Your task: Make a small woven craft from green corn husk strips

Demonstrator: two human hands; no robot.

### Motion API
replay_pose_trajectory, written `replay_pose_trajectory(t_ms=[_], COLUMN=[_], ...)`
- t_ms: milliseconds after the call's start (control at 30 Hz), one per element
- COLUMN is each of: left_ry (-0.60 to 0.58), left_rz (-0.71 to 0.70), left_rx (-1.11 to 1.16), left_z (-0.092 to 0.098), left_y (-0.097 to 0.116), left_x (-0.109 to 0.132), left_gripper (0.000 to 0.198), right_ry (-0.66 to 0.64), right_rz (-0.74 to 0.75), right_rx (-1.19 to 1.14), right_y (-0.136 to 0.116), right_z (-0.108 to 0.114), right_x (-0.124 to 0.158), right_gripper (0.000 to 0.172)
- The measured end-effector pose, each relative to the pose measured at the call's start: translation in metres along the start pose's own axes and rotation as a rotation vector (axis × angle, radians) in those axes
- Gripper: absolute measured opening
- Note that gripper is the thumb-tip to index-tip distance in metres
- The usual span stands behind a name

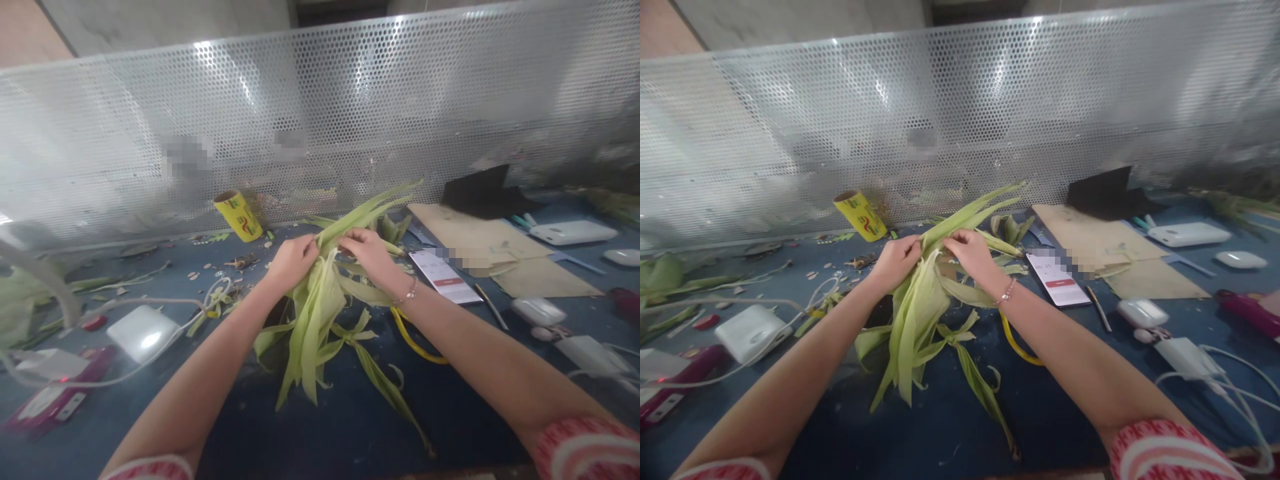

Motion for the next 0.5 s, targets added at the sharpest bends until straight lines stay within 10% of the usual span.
replay_pose_trajectory(t_ms=[367,500], left_ry=[0.054,0.065], left_rz=[0.116,0.144], left_rx=[-0.194,-0.303], left_z=[-0.004,-0.006], left_y=[0.029,0.033], left_x=[0.011,0.015], left_gripper=[0.030,0.032], right_ry=[0.003,0.247], right_rz=[-0.020,0.253], right_rx=[0.319,0.460], right_y=[-0.004,0.000], right_z=[-0.009,-0.003], right_x=[0.003,0.005], right_gripper=[0.014,0.045])
Point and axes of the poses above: each hand's wrist, its own x-axis away from the middle knuckle, its own z-axis out of the back of the hand, y = z × x, the point moved 1 cm from there along -x, towards the middle knuckle, and after that the axes turned 6 degrees about -y, right-handed, at the moved point
